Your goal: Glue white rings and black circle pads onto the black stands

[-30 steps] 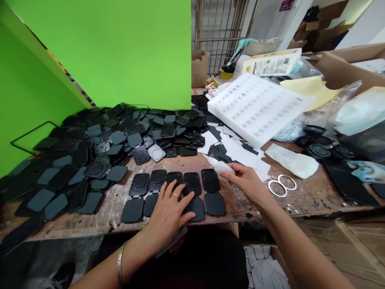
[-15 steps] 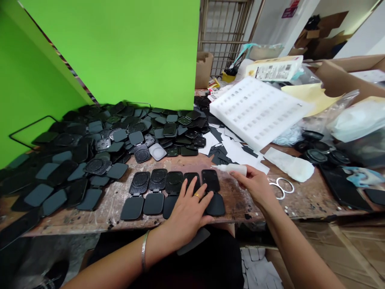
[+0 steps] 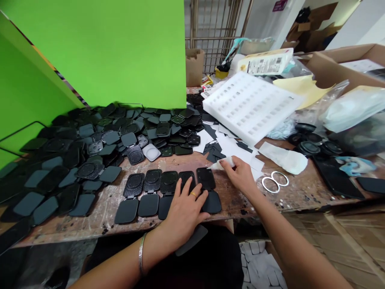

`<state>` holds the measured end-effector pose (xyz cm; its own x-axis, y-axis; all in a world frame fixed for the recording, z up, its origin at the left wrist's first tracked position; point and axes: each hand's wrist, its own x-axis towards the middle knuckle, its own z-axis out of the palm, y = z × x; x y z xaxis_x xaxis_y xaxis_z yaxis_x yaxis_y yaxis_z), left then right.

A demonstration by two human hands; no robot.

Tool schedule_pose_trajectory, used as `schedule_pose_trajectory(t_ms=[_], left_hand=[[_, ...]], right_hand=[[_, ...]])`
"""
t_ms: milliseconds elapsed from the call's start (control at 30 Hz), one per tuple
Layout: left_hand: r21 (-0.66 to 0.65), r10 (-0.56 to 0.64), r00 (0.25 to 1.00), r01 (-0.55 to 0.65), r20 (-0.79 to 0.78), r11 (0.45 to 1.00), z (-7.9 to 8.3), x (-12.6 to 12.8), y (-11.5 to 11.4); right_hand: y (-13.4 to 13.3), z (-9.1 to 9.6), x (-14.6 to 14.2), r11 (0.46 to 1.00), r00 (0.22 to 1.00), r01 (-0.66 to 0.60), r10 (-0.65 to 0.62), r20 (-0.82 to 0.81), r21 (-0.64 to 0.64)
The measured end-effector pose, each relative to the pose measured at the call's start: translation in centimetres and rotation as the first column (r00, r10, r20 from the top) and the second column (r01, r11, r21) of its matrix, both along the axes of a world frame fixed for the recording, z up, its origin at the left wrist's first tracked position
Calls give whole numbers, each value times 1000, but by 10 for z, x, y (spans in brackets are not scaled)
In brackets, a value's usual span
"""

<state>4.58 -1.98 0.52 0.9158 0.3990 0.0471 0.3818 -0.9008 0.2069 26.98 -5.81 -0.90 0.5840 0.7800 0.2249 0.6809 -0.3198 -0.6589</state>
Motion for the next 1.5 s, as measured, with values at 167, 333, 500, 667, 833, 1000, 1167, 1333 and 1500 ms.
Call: schedule_pose_trajectory(t_ms=[167,333,500,667,833,1000,1167,1333,1500], left_hand=[[-5,-2,1000,2,-4,1000,1,0,1],[-10,0,1000,-1,-29,1000,1,2,2],[9,4,999,-3,-38,1000,1,3,1],[12,-2,999,2,-37,1000,-2,3,2],[21,-6,1000,7,-29,1000,-4,2,1],[29,-7,1000,8,-29,1000,-3,2,1],[37,-3,1000,4,-21,999,-4,2,0],[38,0,1000,1,-12,999,-4,1,0],[36,-1,1000,1,-4,999,-6,1,1]], right_hand=[[7,0,2,999,999,-32,32,3,-27],[6,5,5,996,990,-80,84,116,-41],[-2,18,1,981,947,-184,194,255,-64],[-7,31,-7,955,932,-272,293,213,-123],[4,34,-21,932,925,-340,355,133,-124],[27,31,-32,937,920,-334,348,180,-102],[43,28,-24,954,915,-286,299,270,-87],[34,29,-8,960,915,-247,275,296,-129],[7,32,-5,963,927,-219,256,276,-158]])
